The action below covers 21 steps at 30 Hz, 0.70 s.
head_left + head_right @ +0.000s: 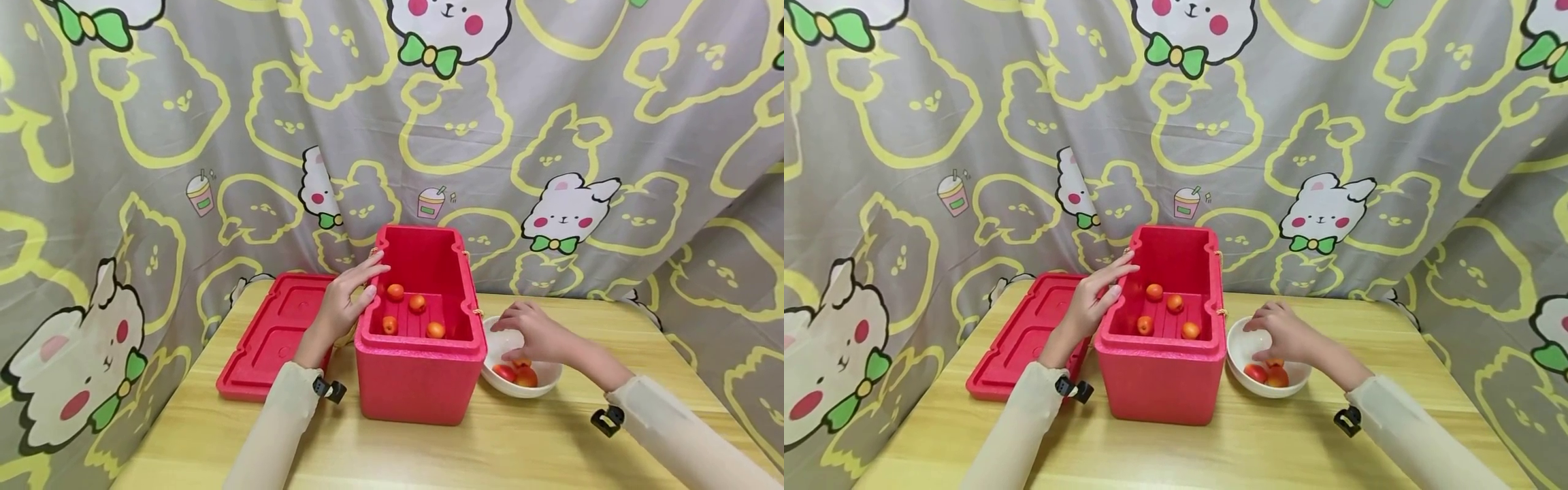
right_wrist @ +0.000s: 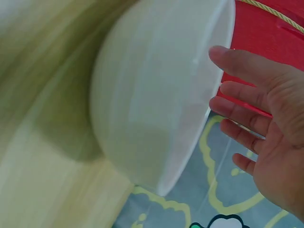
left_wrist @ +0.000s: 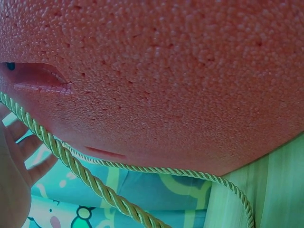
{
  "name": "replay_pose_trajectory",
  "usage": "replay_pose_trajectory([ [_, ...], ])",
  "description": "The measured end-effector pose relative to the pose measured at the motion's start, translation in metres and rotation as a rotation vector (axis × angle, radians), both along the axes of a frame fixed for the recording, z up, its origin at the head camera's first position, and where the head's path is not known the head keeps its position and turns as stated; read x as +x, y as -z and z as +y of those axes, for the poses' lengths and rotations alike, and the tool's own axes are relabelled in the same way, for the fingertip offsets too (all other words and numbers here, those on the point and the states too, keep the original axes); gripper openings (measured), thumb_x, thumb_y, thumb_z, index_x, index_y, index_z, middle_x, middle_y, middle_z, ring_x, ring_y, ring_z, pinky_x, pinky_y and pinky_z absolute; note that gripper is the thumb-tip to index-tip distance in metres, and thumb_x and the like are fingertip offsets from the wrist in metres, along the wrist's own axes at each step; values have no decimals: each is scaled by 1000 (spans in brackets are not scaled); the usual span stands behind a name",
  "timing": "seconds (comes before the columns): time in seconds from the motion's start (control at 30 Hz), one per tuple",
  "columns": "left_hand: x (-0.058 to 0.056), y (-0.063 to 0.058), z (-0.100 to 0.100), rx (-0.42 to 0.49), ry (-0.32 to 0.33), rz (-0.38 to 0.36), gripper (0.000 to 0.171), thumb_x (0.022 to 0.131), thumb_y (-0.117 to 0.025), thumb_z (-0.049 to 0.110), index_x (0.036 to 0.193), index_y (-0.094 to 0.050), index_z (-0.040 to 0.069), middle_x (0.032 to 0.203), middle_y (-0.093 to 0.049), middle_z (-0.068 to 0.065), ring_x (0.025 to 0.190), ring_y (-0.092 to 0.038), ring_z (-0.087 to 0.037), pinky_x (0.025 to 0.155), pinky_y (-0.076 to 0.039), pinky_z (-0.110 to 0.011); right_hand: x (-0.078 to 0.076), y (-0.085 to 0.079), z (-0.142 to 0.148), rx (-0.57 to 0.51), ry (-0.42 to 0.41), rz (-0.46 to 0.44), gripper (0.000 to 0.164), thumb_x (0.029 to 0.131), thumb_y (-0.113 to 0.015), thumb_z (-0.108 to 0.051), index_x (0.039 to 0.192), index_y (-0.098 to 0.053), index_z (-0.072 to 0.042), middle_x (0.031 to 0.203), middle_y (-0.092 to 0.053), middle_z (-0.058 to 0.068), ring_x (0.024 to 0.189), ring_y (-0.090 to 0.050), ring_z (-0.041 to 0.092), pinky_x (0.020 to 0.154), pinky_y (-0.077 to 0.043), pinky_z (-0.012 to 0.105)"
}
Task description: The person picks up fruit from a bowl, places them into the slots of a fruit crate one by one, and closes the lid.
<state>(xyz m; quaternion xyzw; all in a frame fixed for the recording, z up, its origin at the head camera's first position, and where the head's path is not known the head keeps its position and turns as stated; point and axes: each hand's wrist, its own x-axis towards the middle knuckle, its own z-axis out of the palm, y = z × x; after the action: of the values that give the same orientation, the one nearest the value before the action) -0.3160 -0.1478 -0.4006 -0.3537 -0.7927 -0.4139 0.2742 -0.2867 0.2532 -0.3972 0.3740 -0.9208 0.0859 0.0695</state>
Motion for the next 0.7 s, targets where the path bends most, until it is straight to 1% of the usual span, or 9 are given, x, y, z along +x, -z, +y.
replay_pose_trajectory([
  [0.13, -1, -1, 1, -2, -2, -1, 48, 99, -52, 42, 138, -65, 17, 155, -52, -5, 144, -50, -23, 108, -50, -54, 1, 9, 1, 23, -2, -51, 46, 70, -91, -35, 105, -78, -10, 103, -74, 2, 101, -60, 25, 89, -44, 53],
  [0.27, 0, -1, 1, -2, -4, -4, 48, 98, -53, 40, 138, -65, 17, 155, -52, -4, 144, -50, -23, 108, -50, -54, 1, 17, 2, 21, 1, -74, 48, 71, -90, -41, 105, -78, -9, 103, -75, 2, 101, -60, 23, 88, -44, 51],
  [0.37, 0, -1, 1, 0, -4, -6, 47, 98, -53, 40, 138, -65, 18, 155, -52, -4, 144, -50, -22, 108, -49, -54, 2, 17, 3, 13, 10, -84, 48, 71, -90, -39, 105, -78, -9, 104, -75, 2, 102, -60, 23, 89, -43, 52],
  [0.57, 0, -1, 1, 3, -1, -5, 47, 98, -53, 40, 138, -65, 18, 155, -52, -5, 144, -50, -23, 108, -50, -54, 7, 14, 3, 41, 20, -134, 50, 71, -90, -40, 108, -78, -9, 104, -73, 0, 101, -58, 22, 89, -42, 51],
  [0.7, -1, -1, 1, 7, -2, -3, 47, 98, -54, 39, 138, -65, 18, 155, -52, -4, 144, -49, -23, 108, -50, -54, 9, 15, 3, 37, 16, -127, 49, 71, -91, -39, 107, -78, -9, 103, -73, 2, 100, -58, 21, 90, -41, 51],
])
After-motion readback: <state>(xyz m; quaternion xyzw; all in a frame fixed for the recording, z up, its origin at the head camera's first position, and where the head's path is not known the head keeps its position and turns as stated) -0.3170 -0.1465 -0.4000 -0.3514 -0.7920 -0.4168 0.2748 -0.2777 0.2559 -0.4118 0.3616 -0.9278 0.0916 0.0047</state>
